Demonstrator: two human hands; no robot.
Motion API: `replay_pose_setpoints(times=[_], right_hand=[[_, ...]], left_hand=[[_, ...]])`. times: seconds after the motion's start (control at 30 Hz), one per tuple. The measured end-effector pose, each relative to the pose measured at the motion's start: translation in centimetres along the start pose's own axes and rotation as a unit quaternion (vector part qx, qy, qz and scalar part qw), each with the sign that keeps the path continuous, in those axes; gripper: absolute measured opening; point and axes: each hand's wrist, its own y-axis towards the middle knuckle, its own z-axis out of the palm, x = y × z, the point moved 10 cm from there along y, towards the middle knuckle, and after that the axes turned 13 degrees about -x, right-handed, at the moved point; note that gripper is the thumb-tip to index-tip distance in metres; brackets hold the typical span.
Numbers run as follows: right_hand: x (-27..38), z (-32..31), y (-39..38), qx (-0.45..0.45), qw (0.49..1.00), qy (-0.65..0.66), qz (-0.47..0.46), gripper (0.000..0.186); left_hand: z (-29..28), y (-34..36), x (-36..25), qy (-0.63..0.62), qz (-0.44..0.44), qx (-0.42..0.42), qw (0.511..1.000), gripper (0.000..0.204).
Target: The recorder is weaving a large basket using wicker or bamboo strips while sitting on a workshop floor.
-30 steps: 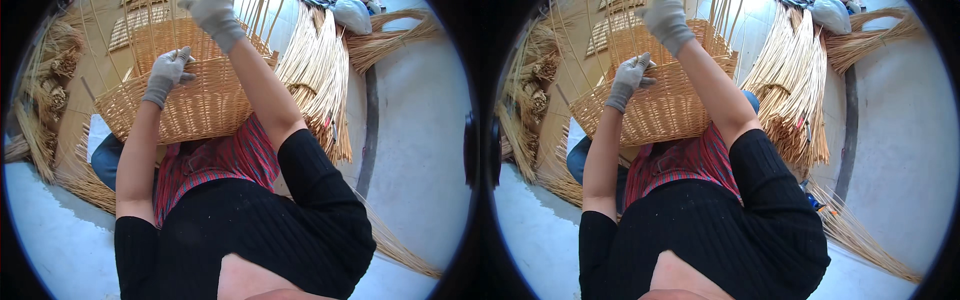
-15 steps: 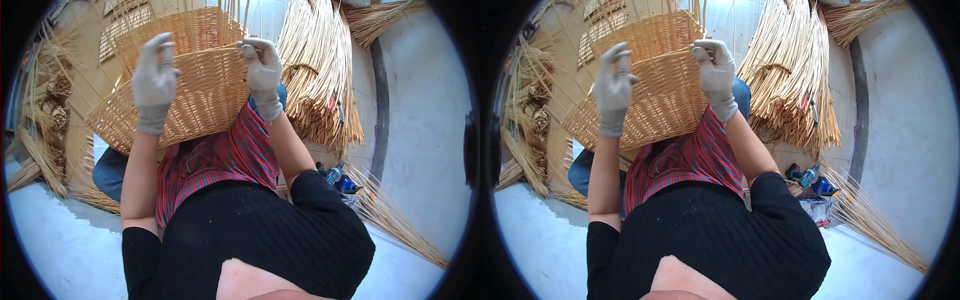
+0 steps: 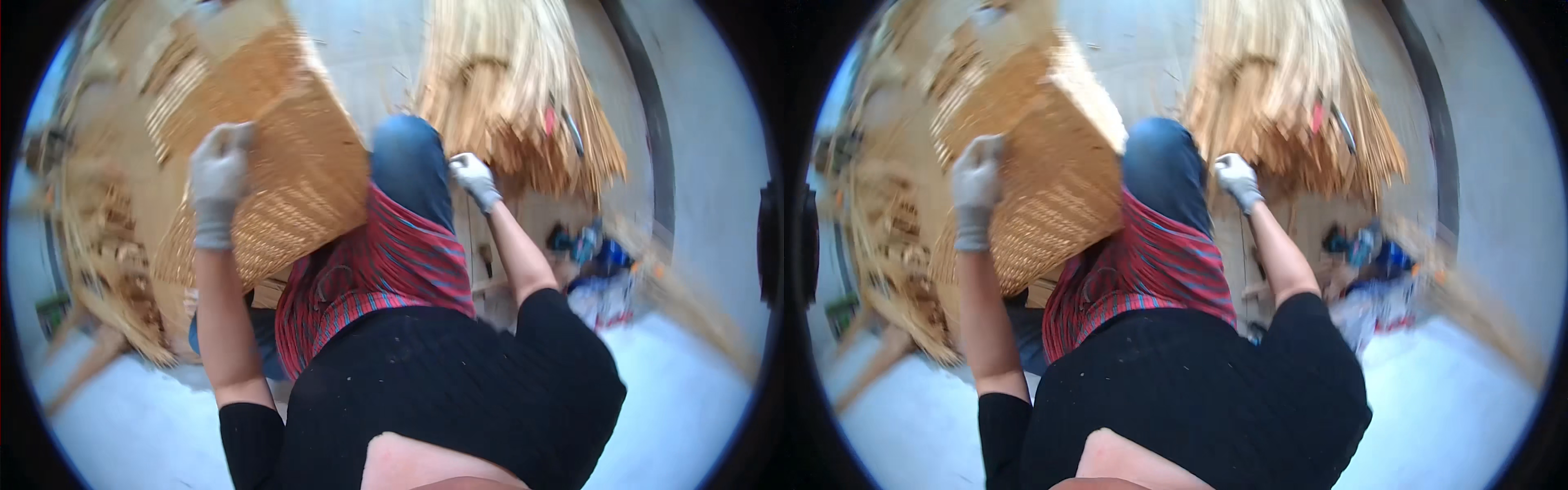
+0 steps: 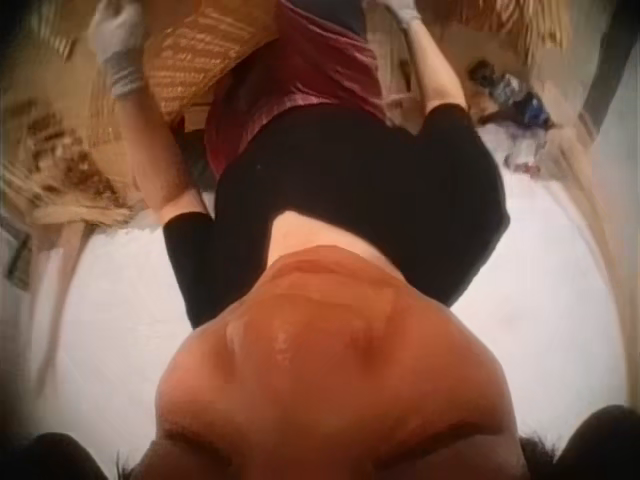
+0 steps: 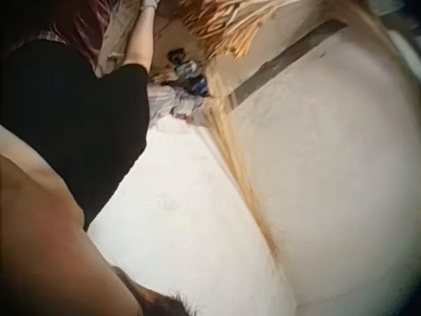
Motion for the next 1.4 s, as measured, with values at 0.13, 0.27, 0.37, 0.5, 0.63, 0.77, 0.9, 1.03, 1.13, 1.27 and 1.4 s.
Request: replay_pose_setpoints(times=[0.13,0.27,0.37,0.5,0.63,0.77,0.9,1.03,1.13,1.27,1.4], right_hand=[[-16.0,7.7,-12.3,0.274,0.937,-0.215,0.031,0.030],[-17.8,8.6,-20.1,0.304,0.925,-0.216,0.072,0.031],[-9.7,3.3,-16.7,0.114,0.990,-0.067,0.043,0.027],[5.1,-14.3,-7.6,-0.309,0.878,0.021,-0.365,0.020],[3.7,-25.5,6.2,-0.414,0.889,-0.095,-0.172,0.050],[-4.1,-22.7,14.0,-0.107,0.967,-0.213,0.095,0.139],[-6.3,-22.0,13.7,-0.170,0.952,-0.244,0.068,0.134],[-7.5,-21.3,10.8,-0.147,0.987,0.020,0.057,0.068],[-6.9,-21.1,4.7,-0.061,0.975,0.177,0.117,0.014],[1.2,-18.1,-6.3,0.122,0.933,0.288,0.180,0.018],[19.0,-20.5,-9.4,0.069,0.987,0.121,-0.082,0.029]], left_hand=[[0.2,0.2,2.6,0.073,-0.071,0.016,0.995,0.028],[0.2,0.0,4.3,0.020,-0.141,0.045,0.989,0.029],[-0.5,0.6,3.0,0.091,-0.070,0.017,0.993,0.033],[-0.1,0.2,2.9,0.077,-0.117,0.034,0.990,0.033],[-0.3,-0.7,2.3,0.031,-0.121,0.031,0.992,0.033],[0.2,-1.2,0.5,-0.115,-0.105,0.049,0.987,0.028],[0.0,-1.6,0.8,-0.129,-0.169,0.031,0.977,0.023],[-0.1,-2.2,0.1,-0.193,-0.172,0.035,0.965,0.024],[0.2,-2.4,0.3,-0.217,-0.160,0.053,0.961,0.028],[0.4,-2.0,0.7,-0.239,-0.147,0.047,0.959,0.029],[0.2,-1.6,0.3,-0.101,-0.105,0.013,0.989,0.022]])
